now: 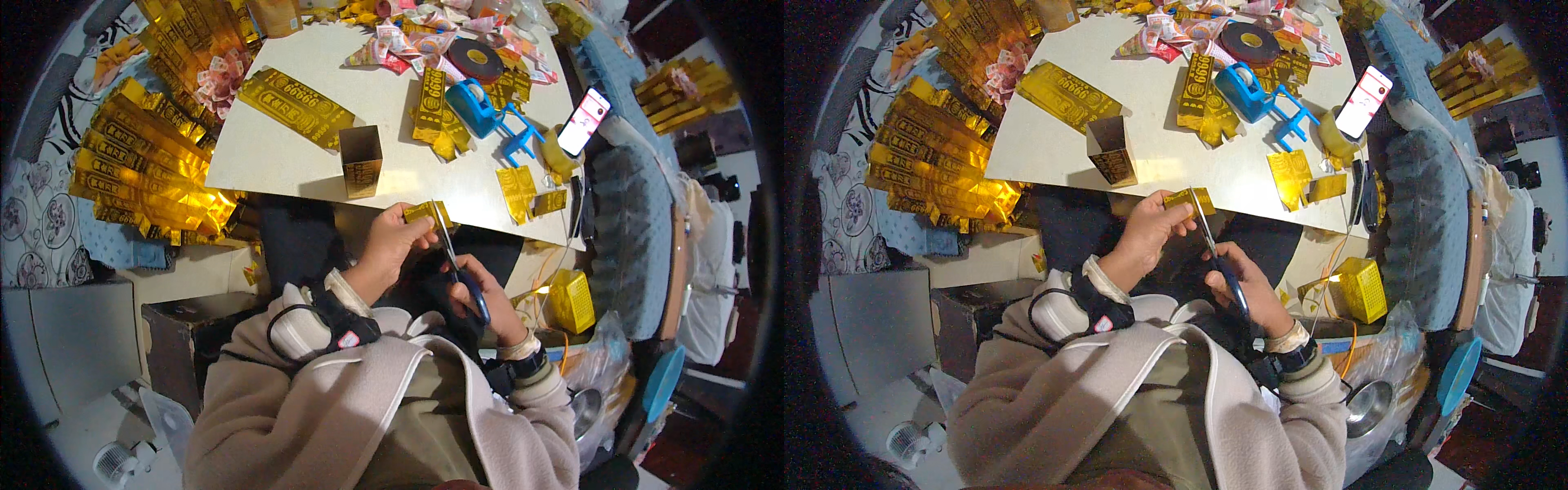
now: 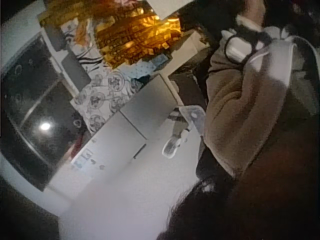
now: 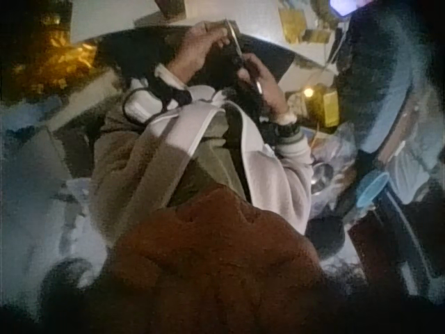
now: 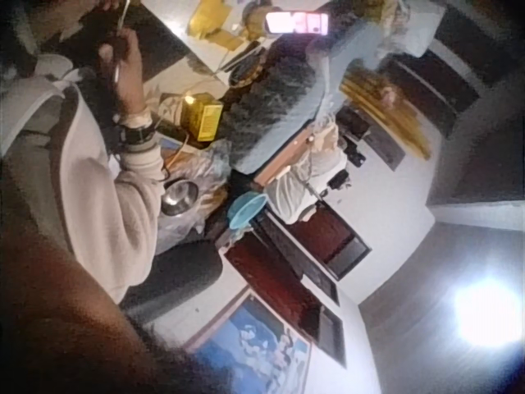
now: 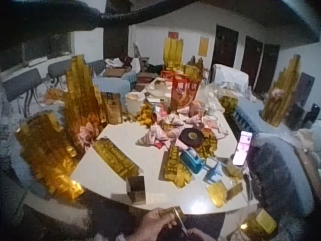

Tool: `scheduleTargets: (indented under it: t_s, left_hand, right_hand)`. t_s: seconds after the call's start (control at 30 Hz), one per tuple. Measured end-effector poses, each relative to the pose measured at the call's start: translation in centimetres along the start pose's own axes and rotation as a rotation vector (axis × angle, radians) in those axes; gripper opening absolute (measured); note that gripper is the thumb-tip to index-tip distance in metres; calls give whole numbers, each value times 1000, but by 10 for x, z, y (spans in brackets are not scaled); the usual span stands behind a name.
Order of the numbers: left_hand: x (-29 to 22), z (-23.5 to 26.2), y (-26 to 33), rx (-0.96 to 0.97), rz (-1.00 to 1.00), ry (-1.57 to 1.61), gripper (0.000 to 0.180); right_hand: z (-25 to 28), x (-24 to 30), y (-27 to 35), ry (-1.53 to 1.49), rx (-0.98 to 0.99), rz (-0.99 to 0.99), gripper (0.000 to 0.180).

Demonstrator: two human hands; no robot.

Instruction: The person cuts a sheet of gold-colored paper with scissors, folds it into a rectangular bar shape, and secures the edges with a tape dispenser. The finished paper bar is placed on the table among other similar items.

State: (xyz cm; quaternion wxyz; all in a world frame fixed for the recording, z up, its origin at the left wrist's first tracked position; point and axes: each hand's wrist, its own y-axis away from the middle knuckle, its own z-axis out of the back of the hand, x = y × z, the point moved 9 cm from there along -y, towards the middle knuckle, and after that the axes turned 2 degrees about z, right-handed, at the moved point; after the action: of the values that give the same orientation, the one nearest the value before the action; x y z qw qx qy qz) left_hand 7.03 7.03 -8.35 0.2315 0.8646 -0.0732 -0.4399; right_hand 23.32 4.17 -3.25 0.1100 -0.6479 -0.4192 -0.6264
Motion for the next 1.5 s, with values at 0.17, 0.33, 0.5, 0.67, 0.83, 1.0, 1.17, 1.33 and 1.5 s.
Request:
scheduleTargets:
  t_s: [0.17,0.33,0.5,0.67,0.83,1.0,1.17,1.33,1.5]
  left_hand:
    - [0,0,-3,0,-10,1,24]
    - [2,3,-5,-5,20,-15,23]
    - [0,1,-7,8,25,15,17]
    - [-7,-2,-9,27,-48,-50,16]
    - [-11,-2,-11,28,-69,-56,16]
    - [-12,-3,-11,3,-76,-39,16]
    - [-11,-3,-13,1,-52,-24,14]
    - [-16,-1,-15,-28,-43,-62,14]
    - [-20,-5,-18,-23,-17,-50,14]
  right_hand:
    - [-2,-3,-2,-84,-3,-26,43]
    - [-3,-1,-2,-65,-16,-10,43]
    - [-2,2,-1,-17,-47,1,44]
    - [-2,1,-1,-28,-58,-5,42]
    - [-3,5,0,-11,-69,-1,41]
    - [-3,6,0,21,-98,-16,39]
    - [-3,6,1,28,-109,-41,37]
    - [-2,11,-4,55,-122,0,36]
    - [0,13,-7,49,-142,10,33]
